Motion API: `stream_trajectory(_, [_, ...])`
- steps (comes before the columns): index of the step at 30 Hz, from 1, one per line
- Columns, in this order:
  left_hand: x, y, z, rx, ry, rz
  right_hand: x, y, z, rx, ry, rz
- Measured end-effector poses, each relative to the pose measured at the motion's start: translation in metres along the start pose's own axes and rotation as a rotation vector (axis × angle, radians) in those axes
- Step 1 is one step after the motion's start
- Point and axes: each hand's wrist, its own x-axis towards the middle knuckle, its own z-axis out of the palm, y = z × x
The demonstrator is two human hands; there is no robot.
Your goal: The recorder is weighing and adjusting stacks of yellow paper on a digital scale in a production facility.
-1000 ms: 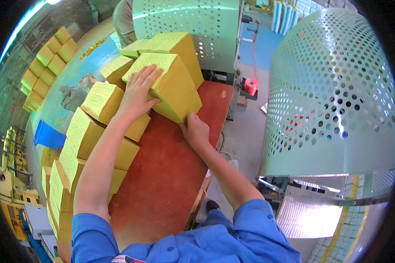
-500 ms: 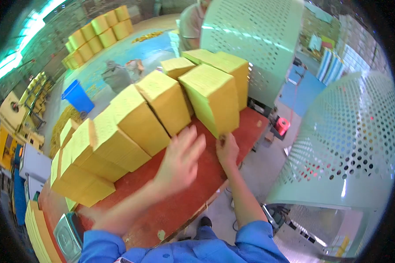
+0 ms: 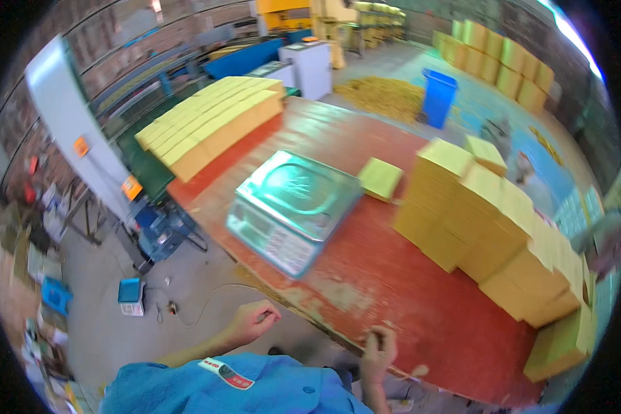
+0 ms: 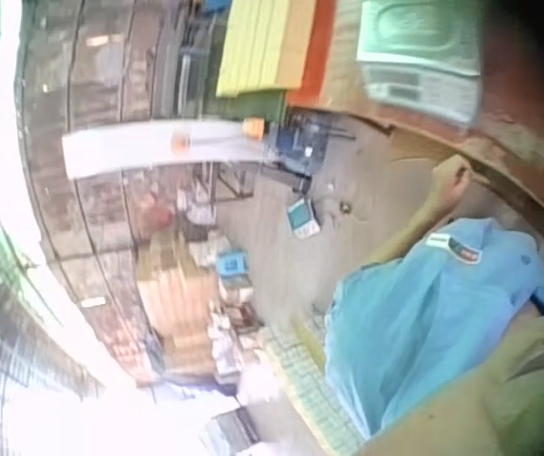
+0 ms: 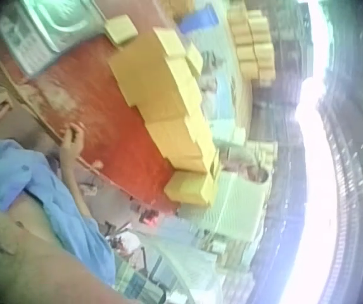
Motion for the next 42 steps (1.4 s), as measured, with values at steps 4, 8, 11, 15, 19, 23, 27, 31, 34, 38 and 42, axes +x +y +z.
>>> stream_trajectory(4, [-0.077,-0.049,-0.08,0.085,0.186,-0.12,-0.031,0.009,0.157,0.103,-0.53,0.018])
stream_trajectory(8, [-0.123,-0.078,-0.165,0.247,0.274,-0.296,-0.065,0.029,0.263,0.154,-0.873,0.118])
stream_trajectory(11, [-0.135,-0.098,-0.216,0.333,0.28,-0.35,-0.08,0.044,0.321,0.134,-1.04,0.268])
stream_trajectory(15, [-0.084,-0.123,-0.283,0.545,0.25,-0.185,-0.066,0.064,0.377,-0.003,-1.209,0.328])
stream_trajectory(19, [0.018,-0.139,-0.357,0.681,0.244,-0.056,-0.04,0.105,0.432,-0.063,-1.325,0.331])
stream_trajectory(23, [0.122,-0.173,-0.434,0.804,0.295,0.061,-0.018,0.129,0.483,-0.097,-1.372,0.494])
stream_trajectory(27, [0.238,-0.223,-0.492,1.038,0.314,0.117,0.021,0.124,0.506,-0.061,-1.391,0.486])
stream_trajectory(31, [0.298,-0.266,-0.545,1.028,0.133,-0.042,0.076,0.108,0.507,-0.032,-1.026,0.408])
stream_trajectory(34, [0.314,-0.305,-0.577,1.03,-0.009,-0.099,0.104,0.07,0.484,-0.004,-0.705,0.374])
stream_trajectory(38, [0.328,-0.341,-0.567,1.153,0.105,0.307,0.117,0.086,0.604,0.012,-0.418,0.338])
stream_trajectory(42, [0.312,-0.298,-0.546,1.03,-0.057,0.336,0.075,0.07,0.584,0.002,-0.309,0.273])
